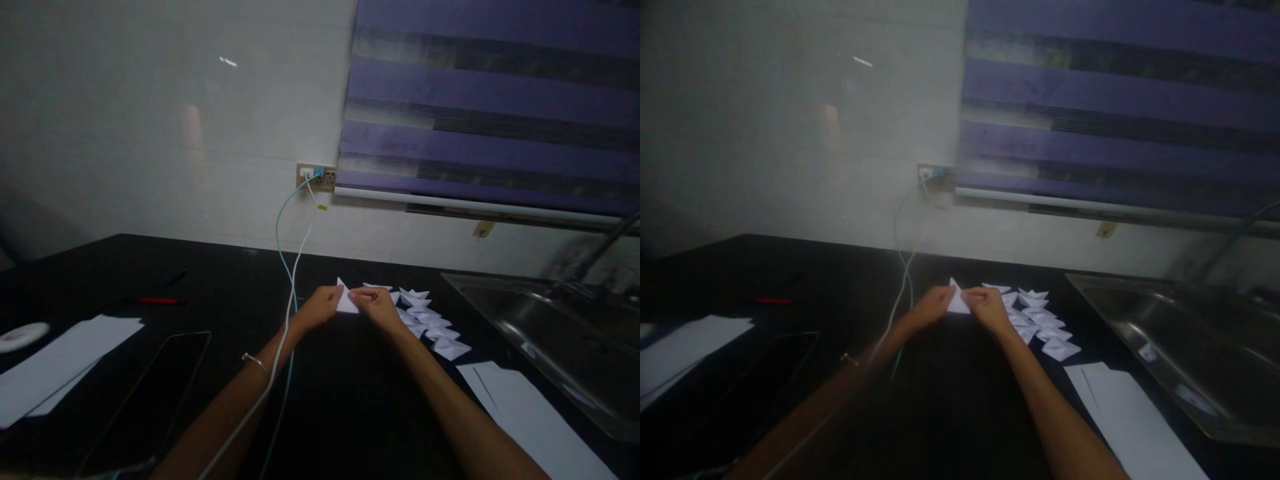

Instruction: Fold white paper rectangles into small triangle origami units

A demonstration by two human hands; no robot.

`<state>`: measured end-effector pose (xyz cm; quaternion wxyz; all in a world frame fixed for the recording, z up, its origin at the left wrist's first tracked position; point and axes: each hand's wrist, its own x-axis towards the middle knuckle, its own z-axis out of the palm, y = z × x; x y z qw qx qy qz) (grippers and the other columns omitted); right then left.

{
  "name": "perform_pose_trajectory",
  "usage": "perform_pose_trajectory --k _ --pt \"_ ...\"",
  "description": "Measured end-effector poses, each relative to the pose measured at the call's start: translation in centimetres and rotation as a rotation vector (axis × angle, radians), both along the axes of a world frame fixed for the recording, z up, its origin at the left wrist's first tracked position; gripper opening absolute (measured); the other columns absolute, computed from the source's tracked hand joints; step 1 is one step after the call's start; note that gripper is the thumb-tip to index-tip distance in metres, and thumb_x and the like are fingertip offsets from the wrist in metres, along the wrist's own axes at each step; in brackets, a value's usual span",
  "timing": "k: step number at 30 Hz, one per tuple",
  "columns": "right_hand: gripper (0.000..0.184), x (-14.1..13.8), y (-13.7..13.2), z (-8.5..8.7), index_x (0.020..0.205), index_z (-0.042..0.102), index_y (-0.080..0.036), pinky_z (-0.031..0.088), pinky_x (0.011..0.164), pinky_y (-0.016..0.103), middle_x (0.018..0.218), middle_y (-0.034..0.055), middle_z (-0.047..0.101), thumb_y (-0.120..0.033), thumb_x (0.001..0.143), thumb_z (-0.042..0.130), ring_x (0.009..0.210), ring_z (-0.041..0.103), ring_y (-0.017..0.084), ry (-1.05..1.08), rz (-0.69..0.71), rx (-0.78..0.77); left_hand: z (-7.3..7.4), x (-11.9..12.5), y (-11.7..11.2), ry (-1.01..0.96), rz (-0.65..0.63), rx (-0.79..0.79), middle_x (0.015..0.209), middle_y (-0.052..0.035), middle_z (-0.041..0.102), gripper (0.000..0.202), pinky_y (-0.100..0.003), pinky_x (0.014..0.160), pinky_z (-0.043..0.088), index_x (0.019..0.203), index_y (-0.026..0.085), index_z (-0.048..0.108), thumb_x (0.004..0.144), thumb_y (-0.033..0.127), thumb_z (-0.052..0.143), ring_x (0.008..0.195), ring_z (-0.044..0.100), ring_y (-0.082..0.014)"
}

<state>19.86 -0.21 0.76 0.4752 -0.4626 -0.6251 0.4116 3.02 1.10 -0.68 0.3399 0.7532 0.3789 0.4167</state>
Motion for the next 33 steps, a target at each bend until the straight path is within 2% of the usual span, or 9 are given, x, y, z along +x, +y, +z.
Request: perform_pose_trajectory --k 5,9,12,15,20,24,27,33 --pt "0.029 -0.4 -0.8 0.6 0.077 0.072 -0.011 0.031 0.049 0.025 0.060 0.0025 0.062 -0.038 0.067 0.070 0.051 0.046 0.011 0.103 0.041 -0.050 0.2 -0.2 0.1 -0.194 -0.010 -0.125 0.051 0.0037 0.042 0.054 -0.021 0.043 0.032 0.071 0.016 0.050 0.090 0.060 0.025 0.043 0.040 -0.0094" --pt "0.025 -0.7 -0.8 0.3 0.074 0.071 -0.011 0.029 0.049 0.024 0.056 0.0003 0.059 -0.035 0.066 0.071 0.049 0.044 0.010 0.117 0.053 -0.098 0.2 -0.2 0.5 -0.269 -0.002 -0.048 0.058 0.0037 0.046 0.044 -0.020 0.040 0.032 0.093 0.017 0.055 0.090 0.056 0.034 0.043 0.042 -0.0092" --pt "0.025 -0.8 -0.5 -0.1 0.075 0.072 -0.012 0.031 0.049 0.024 0.058 0.0005 0.060 -0.035 0.066 0.071 0.050 0.046 0.010 0.143 0.030 -0.090 0.3 -0.1 0.6 -0.242 0.003 -0.014 0.059 0.0030 0.048 0.042 -0.020 0.040 0.031 0.092 0.016 0.057 0.090 0.053 0.038 0.043 0.042 -0.0086" --pt "0.031 -0.7 -0.3 -0.3 0.086 0.073 -0.013 0.036 0.051 0.025 0.064 0.0028 0.066 -0.038 0.068 0.069 0.054 0.052 0.013 0.141 0.012 -0.073 0.3 -0.1 0.6 -0.228 0.024 -0.018 0.060 0.0024 0.050 0.040 -0.020 0.041 0.032 0.087 0.015 0.058 0.090 0.050 0.039 0.044 0.043 -0.0082" --pt "0.030 -0.8 -0.5 -0.3 0.090 0.073 -0.015 0.048 0.065 0.032 0.082 0.0084 0.072 -0.038 0.073 0.064 0.073 0.064 0.022 -0.064 -0.066 0.126 0.5 -0.2 0.1 -0.174 0.070 0.007 0.059 0.0024 0.050 0.036 -0.019 0.043 0.033 0.083 0.015 0.058 0.091 0.045 0.039 0.048 0.045 -0.0087" --pt "0.023 -1.1 -1.3 0.0 0.091 0.075 -0.021 0.049 0.077 0.038 0.089 0.0082 0.073 -0.035 0.078 0.061 0.082 0.067 0.026 -0.289 -0.153 0.325 0.7 -0.2 -0.2 -0.125 0.071 0.003 0.057 0.0029 0.050 0.035 -0.019 0.041 0.033 0.083 0.016 0.056 0.091 0.045 0.040 0.046 0.046 -0.0086" --pt "0.022 -1.2 -1.7 0.2 0.090 0.075 -0.023 0.048 0.075 0.038 0.088 0.0086 0.074 -0.034 0.081 0.059 0.079 0.067 0.027 -0.414 -0.222 0.395 0.5 -0.1 -0.1 -0.126 0.064 -0.027 0.055 0.0038 0.049 0.036 -0.019 0.037 0.031 0.083 0.016 0.055 0.090 0.047 0.039 0.039 0.044 -0.0084" --pt "0.019 -1.7 -2.0 0.1 0.087 0.073 -0.021 0.046 0.069 0.035 0.082 0.0084 0.072 -0.034 0.080 0.061 0.074 0.066 0.025 -0.518 -0.288 0.402 0.1 0.1 0.1 -0.054 0.095 0.012 0.055 0.0033 0.051 0.039 -0.019 0.034 0.030 0.084 0.016 0.058 0.089 0.050 0.039 0.038 0.046 -0.0089"
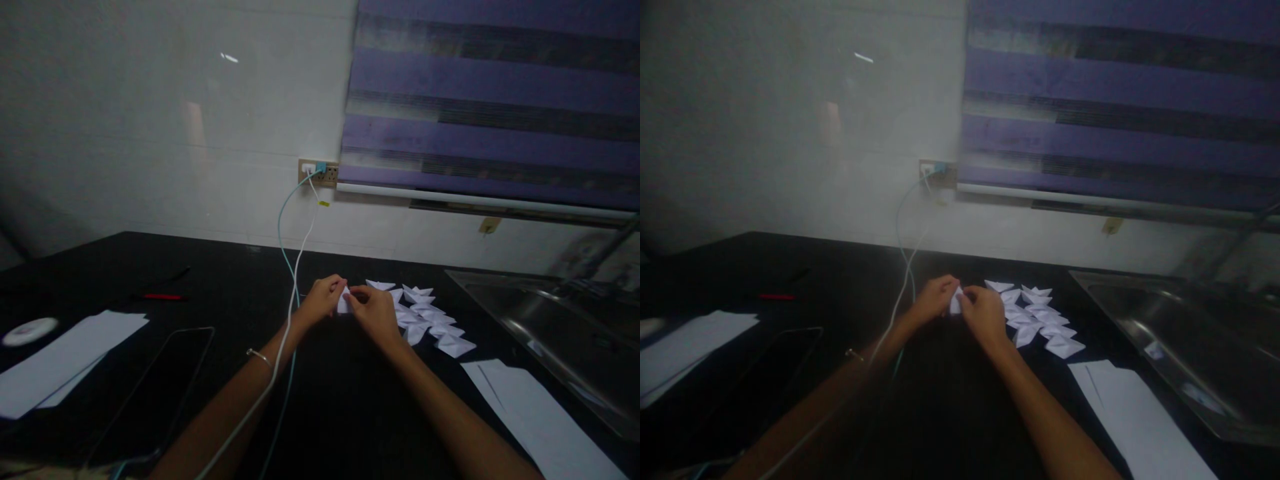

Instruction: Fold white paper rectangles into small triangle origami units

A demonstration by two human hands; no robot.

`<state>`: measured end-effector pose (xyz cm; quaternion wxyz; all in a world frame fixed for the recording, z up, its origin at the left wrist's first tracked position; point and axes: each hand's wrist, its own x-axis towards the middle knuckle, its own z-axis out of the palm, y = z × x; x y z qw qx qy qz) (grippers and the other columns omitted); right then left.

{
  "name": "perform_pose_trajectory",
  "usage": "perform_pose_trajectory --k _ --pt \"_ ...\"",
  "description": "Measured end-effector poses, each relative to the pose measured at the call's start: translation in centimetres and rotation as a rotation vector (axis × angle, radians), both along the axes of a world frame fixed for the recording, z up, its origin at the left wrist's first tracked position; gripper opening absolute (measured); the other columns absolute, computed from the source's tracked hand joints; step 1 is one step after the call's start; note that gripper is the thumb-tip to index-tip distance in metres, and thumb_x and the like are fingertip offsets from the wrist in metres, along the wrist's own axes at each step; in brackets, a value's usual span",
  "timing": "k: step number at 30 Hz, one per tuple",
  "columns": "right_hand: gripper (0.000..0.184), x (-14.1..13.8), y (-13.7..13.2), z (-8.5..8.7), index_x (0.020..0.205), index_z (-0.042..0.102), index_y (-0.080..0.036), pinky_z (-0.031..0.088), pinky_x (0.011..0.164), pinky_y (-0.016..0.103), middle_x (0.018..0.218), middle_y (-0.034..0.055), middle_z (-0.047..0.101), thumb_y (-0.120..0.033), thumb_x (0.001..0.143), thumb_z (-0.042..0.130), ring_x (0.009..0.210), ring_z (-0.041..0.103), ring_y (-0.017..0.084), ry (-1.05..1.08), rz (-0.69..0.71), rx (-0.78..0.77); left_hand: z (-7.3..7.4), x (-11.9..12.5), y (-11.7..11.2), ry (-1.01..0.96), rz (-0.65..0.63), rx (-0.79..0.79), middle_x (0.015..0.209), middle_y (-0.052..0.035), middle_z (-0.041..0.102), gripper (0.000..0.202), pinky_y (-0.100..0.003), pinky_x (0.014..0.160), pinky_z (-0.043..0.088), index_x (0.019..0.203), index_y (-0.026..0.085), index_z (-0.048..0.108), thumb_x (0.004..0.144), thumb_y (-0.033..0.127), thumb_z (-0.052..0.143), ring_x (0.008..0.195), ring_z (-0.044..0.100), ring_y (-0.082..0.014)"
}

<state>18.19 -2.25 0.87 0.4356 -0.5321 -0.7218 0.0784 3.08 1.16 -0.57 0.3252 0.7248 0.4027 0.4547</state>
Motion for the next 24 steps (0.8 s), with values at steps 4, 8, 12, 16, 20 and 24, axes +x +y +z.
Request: perform_pose_trajectory --k 4,8,12,16,20,24 --pt "0.013 0.0 0.1 -0.2 0.085 0.068 -0.021 0.044 0.073 0.034 0.084 0.0066 0.069 -0.029 0.079 0.059 0.080 0.062 0.023 -0.034 -0.027 0.048 0.1 0.0 -0.2 0.045 -0.005 0.023 0.055 0.0032 0.052 0.041 -0.019 0.037 0.032 0.085 0.016 0.058 0.090 0.051 0.037 0.039 0.047 -0.0089" --pt "0.008 0.1 0.4 -0.1 0.078 0.062 -0.019 0.041 0.074 0.034 0.082 0.0062 0.063 -0.026 0.078 0.058 0.081 0.056 0.022 -0.043 -0.015 0.110 0.2 0.0 -0.1 0.093 0.015 0.121 0.061 0.0019 0.055 0.038 -0.020 0.046 0.034 0.081 0.016 0.059 0.091 0.046 0.038 0.049 0.050 -0.0094" --pt "0.005 -0.3 0.3 -0.2 0.077 0.059 -0.019 0.040 0.066 0.030 0.076 0.0039 0.059 -0.024 0.075 0.060 0.071 0.053 0.018 -0.007 0.035 0.107 0.3 0.0 0.1 0.134 0.054 0.207 0.066 0.0007 0.058 0.035 -0.021 0.055 0.036 0.078 0.016 0.059 0.092 0.041 0.039 0.059 0.052 -0.0106" --pt "0.003 -1.0 0.1 -0.5 0.079 0.056 -0.019 0.041 0.065 0.028 0.075 0.0024 0.059 -0.022 0.077 0.057 0.070 0.054 0.017 0.083 0.096 0.074 0.4 0.0 0.0 0.136 0.065 0.222 0.064 0.0013 0.057 0.036 -0.021 0.054 0.036 0.076 0.016 0.059 0.092 0.042 0.038 0.057 0.052 -0.0103" --pt "0.016 -1.0 0.3 -0.7 0.088 0.056 -0.018 0.042 0.069 0.030 0.085 0.0053 0.059 -0.023 0.074 0.061 0.079 0.054 0.019 0.141 0.026 0.153 0.4 0.1 -0.3 0.112 0.020 0.142 0.057 0.0031 0.054 0.036 -0.021 0.049 0.035 0.083 0.017 0.059 0.092 0.044 0.037 0.047 0.050 -0.0095" --pt "0.007 -0.7 0.5 -0.7 0.080 0.057 -0.018 0.041 0.068 0.030 0.079 0.0043 0.059 -0.024 0.076 0.059 0.075 0.054 0.019 0.119 0.043 0.137 0.3 0.2 -0.3 0.115 0.024 0.127 0.060 0.0021 0.056 0.034 -0.020 0.048 0.035 0.084 0.017 0.059 0.092 0.043 0.038 0.049 0.050 -0.0100"
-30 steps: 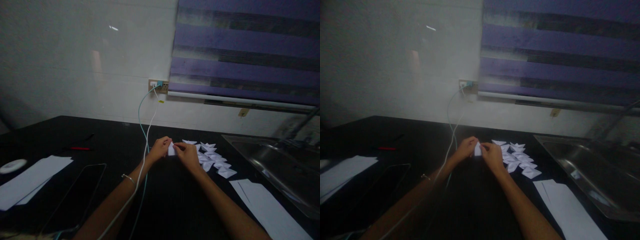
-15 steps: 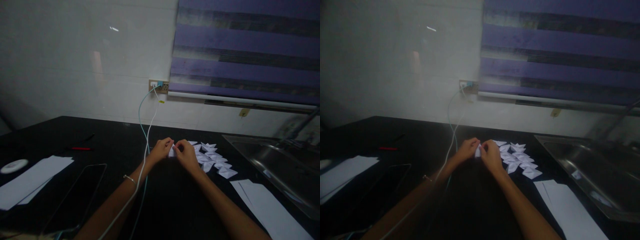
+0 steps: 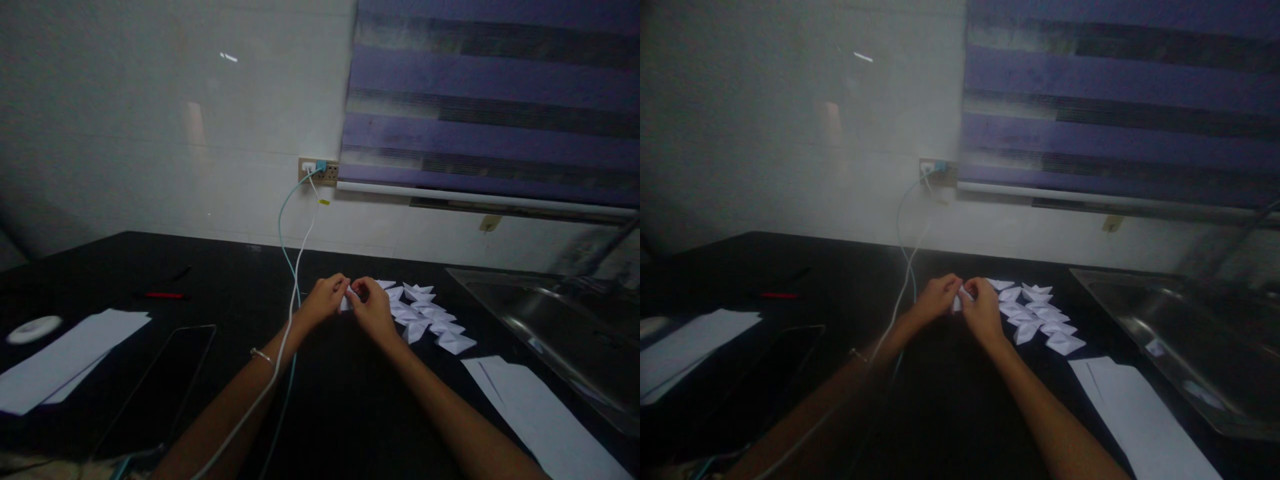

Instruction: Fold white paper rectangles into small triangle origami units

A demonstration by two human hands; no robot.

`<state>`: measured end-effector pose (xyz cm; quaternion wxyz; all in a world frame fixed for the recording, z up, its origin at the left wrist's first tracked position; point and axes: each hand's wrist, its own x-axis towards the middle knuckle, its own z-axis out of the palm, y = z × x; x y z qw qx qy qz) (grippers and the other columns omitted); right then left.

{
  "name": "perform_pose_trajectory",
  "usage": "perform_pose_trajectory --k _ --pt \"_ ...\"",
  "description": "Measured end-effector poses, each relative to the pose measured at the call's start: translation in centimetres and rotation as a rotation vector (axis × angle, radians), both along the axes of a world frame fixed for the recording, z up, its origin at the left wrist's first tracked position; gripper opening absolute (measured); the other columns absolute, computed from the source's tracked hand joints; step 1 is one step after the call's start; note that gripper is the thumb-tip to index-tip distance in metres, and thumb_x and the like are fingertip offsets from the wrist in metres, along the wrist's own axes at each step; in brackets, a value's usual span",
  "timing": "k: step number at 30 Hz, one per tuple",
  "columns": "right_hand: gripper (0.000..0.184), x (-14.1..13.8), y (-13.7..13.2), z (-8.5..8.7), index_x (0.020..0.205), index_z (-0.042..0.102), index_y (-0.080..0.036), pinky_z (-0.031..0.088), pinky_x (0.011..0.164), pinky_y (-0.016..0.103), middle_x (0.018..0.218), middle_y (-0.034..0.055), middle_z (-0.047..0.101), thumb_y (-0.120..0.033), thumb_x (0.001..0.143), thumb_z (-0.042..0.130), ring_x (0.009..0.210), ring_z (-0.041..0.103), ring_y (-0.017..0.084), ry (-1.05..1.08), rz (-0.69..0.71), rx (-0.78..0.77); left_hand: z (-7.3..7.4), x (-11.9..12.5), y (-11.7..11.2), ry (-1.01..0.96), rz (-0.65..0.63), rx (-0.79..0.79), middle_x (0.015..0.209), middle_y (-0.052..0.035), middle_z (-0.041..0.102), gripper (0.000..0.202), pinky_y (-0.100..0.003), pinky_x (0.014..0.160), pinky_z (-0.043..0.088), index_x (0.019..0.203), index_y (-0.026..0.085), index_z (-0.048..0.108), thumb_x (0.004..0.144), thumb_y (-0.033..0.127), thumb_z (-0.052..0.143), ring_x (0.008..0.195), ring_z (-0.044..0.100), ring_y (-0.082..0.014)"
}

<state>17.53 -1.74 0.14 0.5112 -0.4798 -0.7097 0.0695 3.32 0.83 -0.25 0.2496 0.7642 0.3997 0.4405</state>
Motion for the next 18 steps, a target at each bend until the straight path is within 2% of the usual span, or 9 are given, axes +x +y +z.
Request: perform_pose_trajectory --k 3,7,11,14,18 --pt "0.005 0.1 0.1 0.0 0.075 0.057 -0.019 0.041 0.068 0.030 0.075 0.0033 0.059 -0.023 0.077 0.057 0.072 0.054 0.018 0.007 0.032 -0.016 0.1 0.0 0.0 0.013 0.022 0.042 0.067 -0.0002 0.058 0.034 -0.021 0.052 0.037 0.081 0.016 0.060 0.091 0.041 0.039 0.057 0.053 -0.0109" --pt "0.010 0.3 0.3 0.1 0.077 0.057 -0.019 0.042 0.063 0.028 0.072 0.0023 0.058 -0.028 0.080 0.057 0.067 0.054 0.017 0.083 0.115 -0.090 0.5 -0.2 -0.4 -0.004 -0.024 0.013 0.072 -0.0005 0.060 0.037 -0.022 0.057 0.039 0.088 0.017 0.060 0.093 0.043 0.035 0.060 0.053 -0.0116" --pt "0.012 0.8 0.7 0.4 0.080 0.058 -0.019 0.042 0.061 0.027 0.072 0.0019 0.059 -0.030 0.077 0.061 0.066 0.055 0.016 0.173 0.196 -0.154 0.7 -0.5 -0.5 -0.044 -0.091 0.063 0.089 -0.0030 0.063 0.038 -0.026 0.076 0.043 0.096 0.018 0.062 0.095 0.041 0.031 0.081 0.057 -0.0146" --pt "0.012 1.1 1.0 0.5 0.081 0.058 -0.019 0.042 0.059 0.026 0.069 0.0009 0.057 -0.029 0.076 0.061 0.064 0.054 0.016 0.239 0.232 -0.181 0.6 -0.5 -0.2 -0.137 -0.109 0.107 0.105 -0.0075 0.059 0.039 -0.029 0.092 0.040 0.100 0.016 0.062 0.096 0.038 0.030 0.101 0.054 -0.0167" --pt "0.016 1.3 1.2 0.8 0.085 0.061 -0.018 0.043 0.063 0.027 0.072 0.0015 0.060 -0.030 0.074 0.063 0.068 0.055 0.017 0.284 0.307 -0.231 0.4 -0.6 0.2 -0.209 -0.153 0.077 0.112 -0.0093 0.056 0.038 -0.031 0.097 0.037 0.106 0.015 0.060 0.096 0.037 0.030 0.109 0.051 -0.0175"
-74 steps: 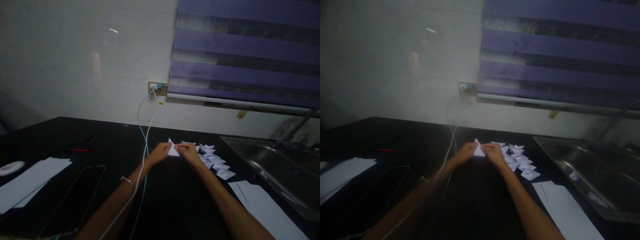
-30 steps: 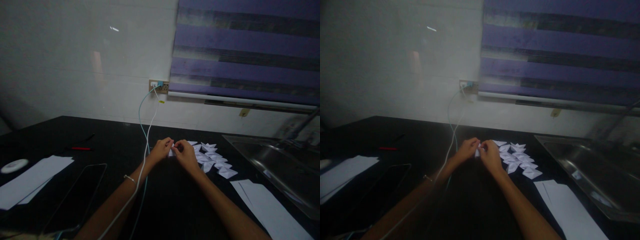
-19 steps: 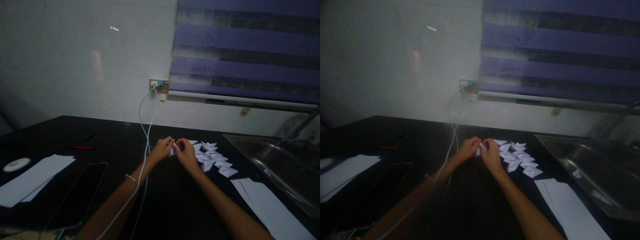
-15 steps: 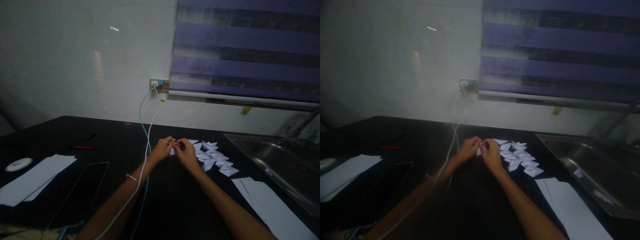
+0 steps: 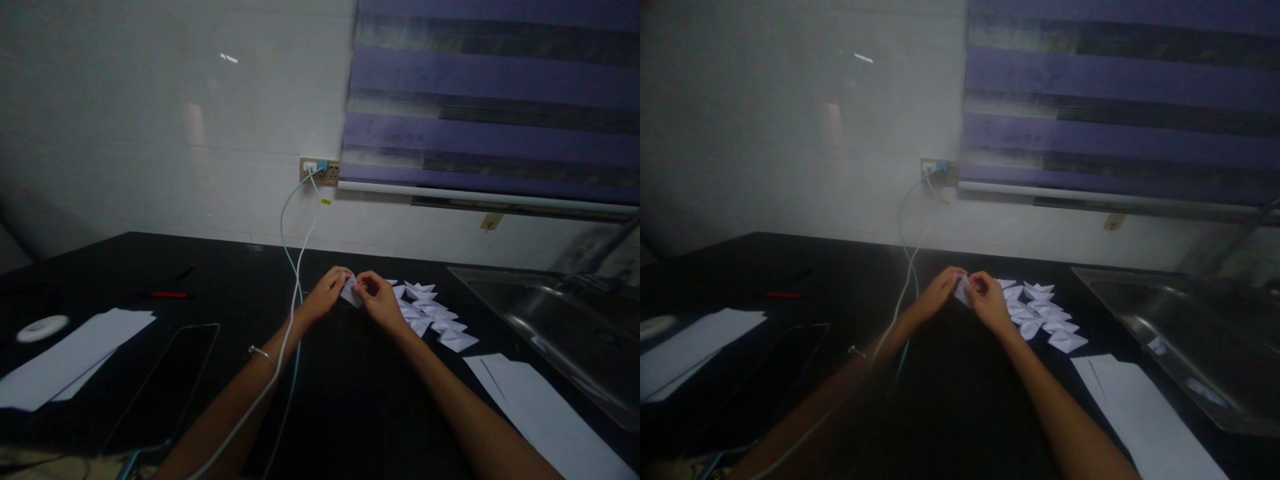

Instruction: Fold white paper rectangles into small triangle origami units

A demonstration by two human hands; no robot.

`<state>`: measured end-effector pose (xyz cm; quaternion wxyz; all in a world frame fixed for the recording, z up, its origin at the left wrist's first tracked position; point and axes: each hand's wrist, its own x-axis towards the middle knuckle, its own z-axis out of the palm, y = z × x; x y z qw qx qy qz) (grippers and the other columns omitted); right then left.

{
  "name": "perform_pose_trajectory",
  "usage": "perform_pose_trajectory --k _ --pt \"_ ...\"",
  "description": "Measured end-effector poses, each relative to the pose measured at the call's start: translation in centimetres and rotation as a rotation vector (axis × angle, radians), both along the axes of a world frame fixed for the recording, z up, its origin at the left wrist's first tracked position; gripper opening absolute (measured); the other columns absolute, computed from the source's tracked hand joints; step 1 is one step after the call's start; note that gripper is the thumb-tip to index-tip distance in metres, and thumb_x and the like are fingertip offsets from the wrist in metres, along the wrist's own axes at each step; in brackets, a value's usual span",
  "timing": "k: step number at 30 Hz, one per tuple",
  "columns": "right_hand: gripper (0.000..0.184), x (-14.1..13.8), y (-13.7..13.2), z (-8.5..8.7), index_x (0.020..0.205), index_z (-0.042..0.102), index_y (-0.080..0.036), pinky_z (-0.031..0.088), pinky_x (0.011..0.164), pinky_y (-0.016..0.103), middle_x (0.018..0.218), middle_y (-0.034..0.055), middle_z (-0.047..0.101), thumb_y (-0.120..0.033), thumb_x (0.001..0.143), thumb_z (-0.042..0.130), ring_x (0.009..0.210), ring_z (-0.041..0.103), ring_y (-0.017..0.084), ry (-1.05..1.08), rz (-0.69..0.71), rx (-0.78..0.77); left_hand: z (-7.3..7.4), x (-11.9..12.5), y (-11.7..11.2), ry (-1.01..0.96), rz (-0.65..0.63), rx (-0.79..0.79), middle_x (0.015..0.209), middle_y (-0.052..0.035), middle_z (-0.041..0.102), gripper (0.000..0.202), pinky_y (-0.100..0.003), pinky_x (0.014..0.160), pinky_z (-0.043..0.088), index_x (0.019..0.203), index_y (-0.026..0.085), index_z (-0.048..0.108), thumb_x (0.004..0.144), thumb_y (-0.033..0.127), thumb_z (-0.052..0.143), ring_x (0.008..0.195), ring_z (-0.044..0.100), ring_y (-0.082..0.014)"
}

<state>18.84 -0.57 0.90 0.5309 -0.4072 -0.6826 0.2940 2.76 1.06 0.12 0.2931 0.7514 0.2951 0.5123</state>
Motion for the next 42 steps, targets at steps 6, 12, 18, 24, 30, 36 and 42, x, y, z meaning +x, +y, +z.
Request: perform_pose_trajectory --k 6,12,18,24,30,36,42 --pt "0.023 0.3 0.2 0.0 0.088 0.067 -0.017 0.044 0.071 0.030 0.084 0.0040 0.067 -0.032 0.071 0.064 0.077 0.059 0.019 0.086 0.078 -0.125 -0.4 -0.2 0.7 -0.060 -0.092 -0.082 0.103 -0.0078 0.060 0.035 -0.028 0.084 0.041 0.101 0.014 0.062 0.093 0.040 0.039 0.098 0.054 -0.0175" --pt "0.021 0.7 0.6 -0.1 0.081 0.069 -0.017 0.044 0.071 0.030 0.079 0.0038 0.068 -0.035 0.070 0.064 0.077 0.059 0.019 0.080 0.005 -0.136 -0.8 -0.5 0.7 -0.022 -0.108 -0.196 0.073 -0.0012 0.056 0.037 -0.023 0.064 0.038 0.079 0.011 0.063 0.085 0.046 0.053 0.069 0.050 -0.0124" --pt "0.014 1.1 1.0 -0.3 0.078 0.067 -0.017 0.040 0.062 0.026 0.072 0.0006 0.065 -0.029 0.071 0.063 0.068 0.056 0.016 0.033 0.050 -0.136 -0.4 -0.5 -0.4 -0.006 -0.343 -0.356 0.079 -0.0059 0.062 0.041 -0.024 0.062 0.036 0.094 0.008 0.066 0.085 0.045 0.053 0.068 0.052 -0.0127" --pt "0.018 1.0 0.5 0.2 0.072 0.068 -0.016 0.040 0.060 0.027 0.069 0.0024 0.065 -0.034 0.073 0.064 0.064 0.056 0.016 -0.055 0.075 -0.146 -0.9 -0.8 0.0 0.042 -0.406 -0.419 0.069 -0.0024 0.057 0.039 -0.021 0.054 0.031 0.085 0.008 0.067 0.080 0.047 0.059 0.058 0.046 -0.0096" --pt "0.021 0.9 0.3 0.4 0.069 0.067 -0.016 0.039 0.054 0.025 0.063 0.0020 0.064 -0.037 0.071 0.067 0.058 0.055 0.014 -0.077 0.088 -0.126 -0.7 -0.7 -0.1 0.208 -0.350 -0.397 0.059 0.0013 0.050 0.044 -0.021 0.050 0.027 0.070 0.010 0.062 0.081 0.052 0.054 0.053 0.040 -0.0088" --pt "0.025 1.0 0.5 0.0 0.072 0.069 -0.016 0.041 0.054 0.026 0.067 0.0038 0.066 -0.041 0.071 0.068 0.060 0.058 0.016 -0.039 0.038 -0.160 -0.4 -0.5 -0.6 0.306 -0.333 -0.353 0.059 -0.0030 0.058 0.051 -0.022 0.053 0.034 0.071 0.010 0.063 0.086 0.055 0.045 0.054 0.049 -0.0114" --pt "0.030 1.3 0.2 0.2 0.081 0.072 -0.015 0.044 0.058 0.027 0.073 0.0054 0.070 -0.043 0.071 0.069 0.065 0.062 0.018 -0.014 0.110 -0.225 -0.7 -0.6 0.1 0.197 -0.240 -0.315 0.062 -0.0049 0.061 0.057 -0.022 0.057 0.039 0.081 0.009 0.064 0.088 0.059 0.038 0.057 0.055 -0.0128"
